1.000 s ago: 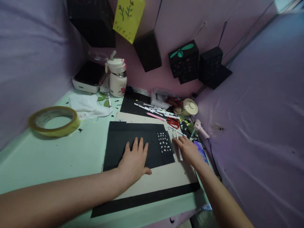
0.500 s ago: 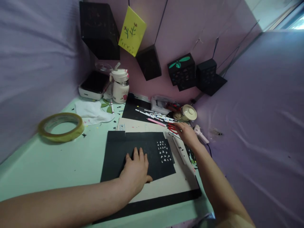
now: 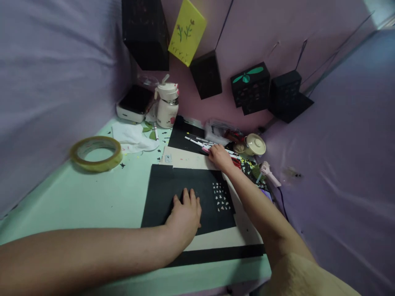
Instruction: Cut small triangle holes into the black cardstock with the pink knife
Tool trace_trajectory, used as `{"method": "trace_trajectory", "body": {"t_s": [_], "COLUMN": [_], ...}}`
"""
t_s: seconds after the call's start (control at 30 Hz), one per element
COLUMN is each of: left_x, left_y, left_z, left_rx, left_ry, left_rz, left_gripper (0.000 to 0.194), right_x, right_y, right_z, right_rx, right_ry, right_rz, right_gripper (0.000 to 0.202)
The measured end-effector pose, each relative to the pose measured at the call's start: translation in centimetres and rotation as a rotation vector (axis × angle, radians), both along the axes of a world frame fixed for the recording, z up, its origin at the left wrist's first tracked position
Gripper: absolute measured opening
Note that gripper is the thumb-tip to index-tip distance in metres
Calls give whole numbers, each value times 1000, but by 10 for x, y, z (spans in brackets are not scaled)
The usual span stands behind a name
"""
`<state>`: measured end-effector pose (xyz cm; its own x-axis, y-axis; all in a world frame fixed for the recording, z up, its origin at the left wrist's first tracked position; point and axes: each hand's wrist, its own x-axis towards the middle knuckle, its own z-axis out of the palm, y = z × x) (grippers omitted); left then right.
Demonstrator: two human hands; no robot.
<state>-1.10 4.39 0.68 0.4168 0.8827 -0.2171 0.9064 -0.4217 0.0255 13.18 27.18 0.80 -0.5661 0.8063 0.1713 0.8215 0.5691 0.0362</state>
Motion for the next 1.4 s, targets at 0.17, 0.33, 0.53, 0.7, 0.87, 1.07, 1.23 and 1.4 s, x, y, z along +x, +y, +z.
{"method": "trace_trajectory", "body": {"t_s": [0.17,0.33,0.53,0.7,0.87,1.07,1.23,1.4], "left_x": [0,0,-1,-1,0,1,1,-6], "left_y": [-4,-5,-5,-3,-2,-3,-5,-1], "left_z": [-2,-1,3,7,4,0,0,-4], "left_rx": [-8,-6,-10,-78,-122,-95,-72,-12], "left_ry": [0,10,5,-19,-27,-39,-45,-110], "left_rz": [-13,-16,-37,-19,-2,10,14,-63], "left_gripper": [62,63,64,62,66,66,67,70], "right_x": [7,12,28,24,17,19,15,13], "right_y": [-31,-81,-115,-116,-115,-115,-120,-121], "right_z": [13,24,23,7,-7,-10,-7,-6], "right_rx": [-6,-626,-884,-709,-914,-969,-938,-1018], "right_ry": [228,1173,1429,1603,1691,1695,1642,1381], "right_rz": [-118,-62,15,-96,-187,-224,-285,-274], "right_gripper": [25,22,58,27,14,14,16,15]}}
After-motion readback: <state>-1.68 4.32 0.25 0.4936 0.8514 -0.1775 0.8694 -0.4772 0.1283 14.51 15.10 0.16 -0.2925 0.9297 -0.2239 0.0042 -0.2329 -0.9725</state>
